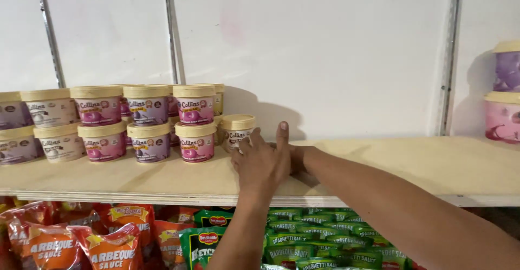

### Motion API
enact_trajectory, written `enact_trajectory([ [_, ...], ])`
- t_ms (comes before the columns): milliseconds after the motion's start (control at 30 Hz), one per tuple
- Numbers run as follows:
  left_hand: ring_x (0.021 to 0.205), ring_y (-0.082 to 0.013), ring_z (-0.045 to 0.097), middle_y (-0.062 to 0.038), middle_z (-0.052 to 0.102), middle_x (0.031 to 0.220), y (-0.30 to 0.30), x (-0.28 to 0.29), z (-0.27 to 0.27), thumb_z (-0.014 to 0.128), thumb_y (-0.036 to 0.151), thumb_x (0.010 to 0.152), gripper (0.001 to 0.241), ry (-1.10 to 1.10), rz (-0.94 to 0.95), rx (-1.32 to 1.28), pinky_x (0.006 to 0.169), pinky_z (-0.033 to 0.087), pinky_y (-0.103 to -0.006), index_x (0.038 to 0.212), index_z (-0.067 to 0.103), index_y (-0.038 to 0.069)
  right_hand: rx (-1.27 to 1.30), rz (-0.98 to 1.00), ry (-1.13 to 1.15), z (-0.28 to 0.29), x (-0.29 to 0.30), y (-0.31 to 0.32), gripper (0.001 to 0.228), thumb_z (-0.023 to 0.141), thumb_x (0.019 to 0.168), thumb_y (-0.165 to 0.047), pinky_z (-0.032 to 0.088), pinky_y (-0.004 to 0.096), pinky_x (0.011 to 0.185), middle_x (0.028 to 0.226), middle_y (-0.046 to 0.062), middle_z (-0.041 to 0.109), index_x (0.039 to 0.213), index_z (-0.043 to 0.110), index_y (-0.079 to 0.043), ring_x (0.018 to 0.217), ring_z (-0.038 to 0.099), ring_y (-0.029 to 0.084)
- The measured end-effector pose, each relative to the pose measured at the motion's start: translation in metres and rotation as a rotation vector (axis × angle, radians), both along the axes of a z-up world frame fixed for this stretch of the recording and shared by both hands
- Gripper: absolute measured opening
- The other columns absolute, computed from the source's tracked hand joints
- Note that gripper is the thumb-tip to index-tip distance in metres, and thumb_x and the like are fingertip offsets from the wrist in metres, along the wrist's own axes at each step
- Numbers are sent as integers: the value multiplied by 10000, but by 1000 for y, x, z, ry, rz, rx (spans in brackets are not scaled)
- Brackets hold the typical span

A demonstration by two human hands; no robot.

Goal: The recorder is wiping down product containers and the shelf surface with a cloth in a grocery store.

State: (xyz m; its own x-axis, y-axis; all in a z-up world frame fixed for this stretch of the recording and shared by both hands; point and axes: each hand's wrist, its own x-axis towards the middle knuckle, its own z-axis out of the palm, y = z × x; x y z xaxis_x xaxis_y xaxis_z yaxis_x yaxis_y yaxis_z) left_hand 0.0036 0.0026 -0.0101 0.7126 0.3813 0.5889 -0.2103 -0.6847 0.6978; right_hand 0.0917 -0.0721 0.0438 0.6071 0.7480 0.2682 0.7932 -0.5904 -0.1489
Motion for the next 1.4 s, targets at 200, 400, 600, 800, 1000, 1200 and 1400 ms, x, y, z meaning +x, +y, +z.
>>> enact_trajectory([
  [200, 1438, -589, 219, -357, 354, 1506, -3, -13, 8, 329, 769, 925, 941, 145, 7, 80, 1180, 164, -663, 1502, 418, 31, -341, -234, -41, -3, 6, -52, 257, 600, 970, -161, 509, 416, 941, 1194, 161, 710, 1189, 678, -51, 1010, 641, 296],
  [400, 1458, -541, 249, -321, 388, 1512, -4, -15, 10, 301, 790, 910, 943, 213, 29, 122, 1209, 172, -636, 1458, 511, 52, -455, -693, -141, -23, 96, -238, 246, 574, 1001, -207, 560, 419, 951, 1110, 153, 743, 1173, 624, -39, 996, 716, 277],
  [600, 1493, -543, 188, -314, 411, 1503, -6, -11, 9, 310, 788, 909, 928, 138, 12, 107, 1203, 152, -647, 1415, 573, 56, -433, -1024, -249, -27, 105, -394, 401, 488, 1033, -144, 566, 475, 961, 1263, 209, 681, 1429, 524, -93, 1113, 702, 370],
  [800, 1464, -542, 221, -303, 387, 1526, -7, -11, 8, 322, 804, 888, 952, 168, 24, 118, 1205, 152, -645, 1428, 555, 55, 224, -481, -314, 12, 80, -257, 529, 645, 829, -70, 529, 405, 964, 1252, 163, 717, 1347, 680, -168, 1099, 699, 317],
  [1000, 1497, -528, 171, -276, 377, 1546, -4, -10, 7, 342, 812, 887, 948, 182, 21, 130, 1221, 132, -628, 1411, 576, 58, -155, -208, -85, -8, -10, -83, 401, 519, 1017, -362, 492, 445, 964, 1136, 192, 628, 1274, 733, -141, 1075, 601, 346],
  [1200, 1498, -511, 207, -267, 399, 1539, -4, -11, 9, 338, 807, 889, 927, 211, 15, 124, 1218, 180, -637, 1400, 597, 78, -173, -334, 84, -29, 33, -129, 445, 401, 1041, -398, 482, 449, 1008, 1225, 192, 703, 1349, 630, -173, 1092, 632, 325],
  [1400, 1482, -519, 228, -291, 426, 1500, -3, -7, 6, 378, 784, 893, 893, 218, 43, 174, 1178, 243, -647, 1374, 612, 69, -255, -616, 27, -27, 82, -321, 474, 479, 997, -447, 462, 387, 1133, 1375, 97, 697, 1440, 605, -336, 1242, 667, 280],
])
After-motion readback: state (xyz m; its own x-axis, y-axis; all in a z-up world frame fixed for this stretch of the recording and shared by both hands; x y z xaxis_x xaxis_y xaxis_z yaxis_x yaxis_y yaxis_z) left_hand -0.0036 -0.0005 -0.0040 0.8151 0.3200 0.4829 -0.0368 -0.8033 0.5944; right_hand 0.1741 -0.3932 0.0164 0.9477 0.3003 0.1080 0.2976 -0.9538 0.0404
